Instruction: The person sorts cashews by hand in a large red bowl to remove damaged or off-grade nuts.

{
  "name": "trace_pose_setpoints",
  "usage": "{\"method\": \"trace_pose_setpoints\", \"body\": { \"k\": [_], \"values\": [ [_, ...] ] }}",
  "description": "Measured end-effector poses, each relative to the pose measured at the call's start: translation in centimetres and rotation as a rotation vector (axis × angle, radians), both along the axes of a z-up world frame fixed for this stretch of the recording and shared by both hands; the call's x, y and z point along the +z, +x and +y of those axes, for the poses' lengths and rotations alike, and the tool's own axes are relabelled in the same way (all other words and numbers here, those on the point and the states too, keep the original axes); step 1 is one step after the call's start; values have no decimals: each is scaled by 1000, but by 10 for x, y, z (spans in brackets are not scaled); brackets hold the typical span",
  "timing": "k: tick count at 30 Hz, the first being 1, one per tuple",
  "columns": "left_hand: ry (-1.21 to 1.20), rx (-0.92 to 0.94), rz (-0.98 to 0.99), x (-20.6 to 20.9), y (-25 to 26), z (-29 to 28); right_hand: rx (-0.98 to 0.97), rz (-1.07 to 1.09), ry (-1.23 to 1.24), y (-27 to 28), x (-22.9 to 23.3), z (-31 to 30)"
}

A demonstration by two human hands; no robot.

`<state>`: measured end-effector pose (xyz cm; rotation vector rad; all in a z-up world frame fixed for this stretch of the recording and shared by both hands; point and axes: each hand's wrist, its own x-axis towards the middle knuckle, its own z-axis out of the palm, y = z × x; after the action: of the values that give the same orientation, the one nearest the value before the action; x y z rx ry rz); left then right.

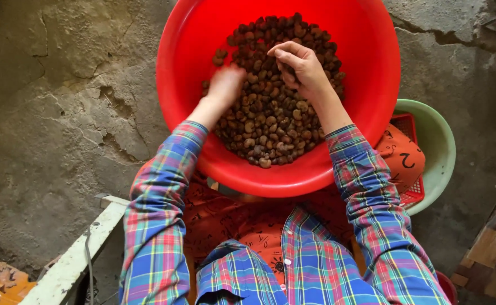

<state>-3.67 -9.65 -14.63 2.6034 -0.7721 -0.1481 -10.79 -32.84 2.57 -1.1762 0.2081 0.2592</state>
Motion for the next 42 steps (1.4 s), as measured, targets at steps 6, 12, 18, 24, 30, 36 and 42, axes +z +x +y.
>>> {"method": "trace_pose_setpoints", "body": {
  "k": [6, 12, 18, 24, 30, 36, 42],
  "values": [
    [362, -73, -506, -74, -5, -9, -24, 12, 31, -1, 7, 1],
    [-514, 256, 513, 93, 19, 5, -73, 80, 118, 5, -7, 4],
    [-775, -197, 472, 201, -11, -19, -4, 198, 232, 1, 4, 29],
    [-885, -145, 256, 165, -7, -8, -17, -31, 364, 0, -1, 15],
    [350, -193, 34, -6, -11, 13, -103, -90, 332, -1, 11, 10],
    [558, -226, -45, -19, -10, 6, -127, -83, 238, 5, -1, 6],
    [-454, 169, 592, 71, 19, 27, -104, -21, 180, 5, -10, 7]
  ]
}}
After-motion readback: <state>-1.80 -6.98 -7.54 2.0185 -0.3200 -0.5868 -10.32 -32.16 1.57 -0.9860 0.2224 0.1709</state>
